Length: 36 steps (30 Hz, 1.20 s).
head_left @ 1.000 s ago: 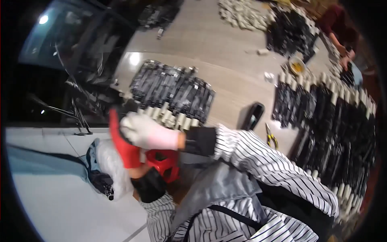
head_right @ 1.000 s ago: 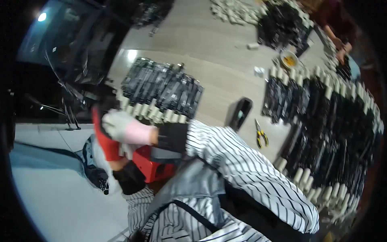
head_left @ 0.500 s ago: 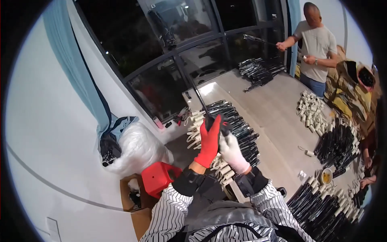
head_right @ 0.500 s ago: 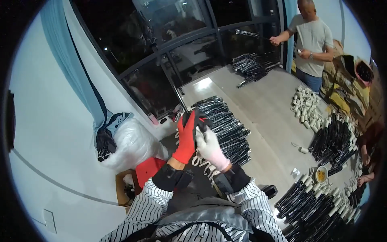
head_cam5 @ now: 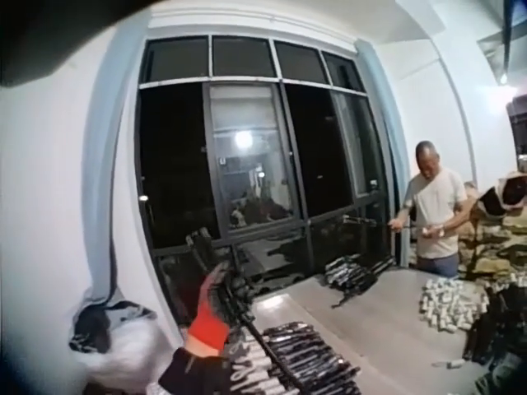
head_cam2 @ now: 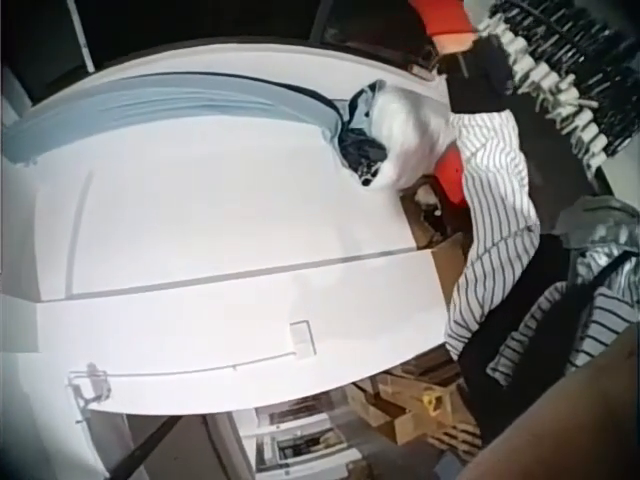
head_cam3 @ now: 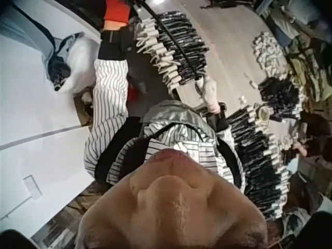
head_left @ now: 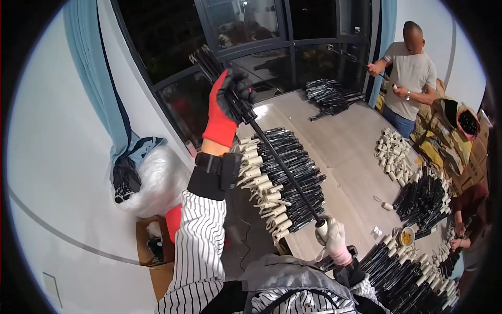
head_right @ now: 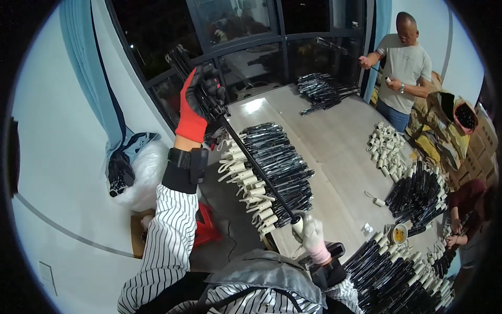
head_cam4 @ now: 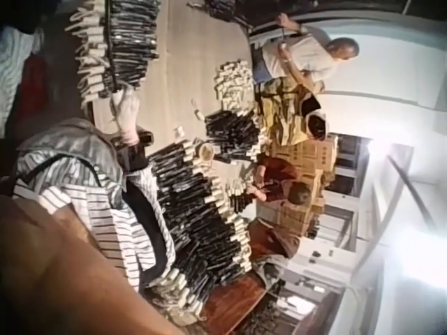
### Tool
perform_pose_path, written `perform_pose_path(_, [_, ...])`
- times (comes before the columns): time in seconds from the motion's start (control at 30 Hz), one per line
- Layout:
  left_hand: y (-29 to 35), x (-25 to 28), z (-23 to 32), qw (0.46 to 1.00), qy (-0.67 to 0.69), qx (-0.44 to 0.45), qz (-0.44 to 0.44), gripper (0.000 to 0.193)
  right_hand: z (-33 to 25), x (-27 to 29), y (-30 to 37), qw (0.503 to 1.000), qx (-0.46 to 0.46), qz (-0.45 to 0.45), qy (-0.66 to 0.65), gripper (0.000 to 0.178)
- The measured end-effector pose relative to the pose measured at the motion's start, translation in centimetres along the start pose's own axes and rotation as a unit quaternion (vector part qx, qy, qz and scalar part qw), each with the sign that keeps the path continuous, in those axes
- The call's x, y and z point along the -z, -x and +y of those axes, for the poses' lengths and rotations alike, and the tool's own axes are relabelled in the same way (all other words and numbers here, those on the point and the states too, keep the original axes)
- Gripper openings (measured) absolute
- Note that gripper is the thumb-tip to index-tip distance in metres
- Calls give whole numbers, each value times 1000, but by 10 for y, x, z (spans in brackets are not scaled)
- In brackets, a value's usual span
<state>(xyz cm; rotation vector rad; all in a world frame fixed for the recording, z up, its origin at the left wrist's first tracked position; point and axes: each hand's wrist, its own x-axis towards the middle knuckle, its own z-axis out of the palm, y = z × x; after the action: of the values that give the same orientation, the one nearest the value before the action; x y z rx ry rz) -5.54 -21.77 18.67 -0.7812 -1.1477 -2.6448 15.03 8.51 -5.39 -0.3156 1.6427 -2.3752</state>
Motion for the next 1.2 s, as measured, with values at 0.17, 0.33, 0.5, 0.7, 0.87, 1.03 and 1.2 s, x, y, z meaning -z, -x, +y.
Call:
perform_pose_path(0.17, [95,-77,-145,985,-75,153,18,30,-48,-47,-75,788,309,199,494,45])
perform_pose_path(0.33, [88,-65,-117,989,-101,107,35,24,-91,-68,-98,988,138,56,30,32])
perform_pose_path(0.5, [124,-74,-139,975,-154,118,109,21,-73,-58,-123,991,119,62,10,28])
perform_pose_path(0.7, [101,-58,-141,979,-165,40,117,18,-65,-70,-148,964,220,91,119,28])
perform_pose_path(0.87, [119,-64,-136,911,-375,-125,116,20,-51,-66,-142,964,224,51,131,30])
perform_pose_path(1.03, [134,-54,-147,953,-269,-57,125,20,-43,-59,-132,981,177,25,79,35])
perform_pose_path(1.2, [122,38,-119,928,-299,-193,110,39,-35,-4,-56,998,67,3,11,54])
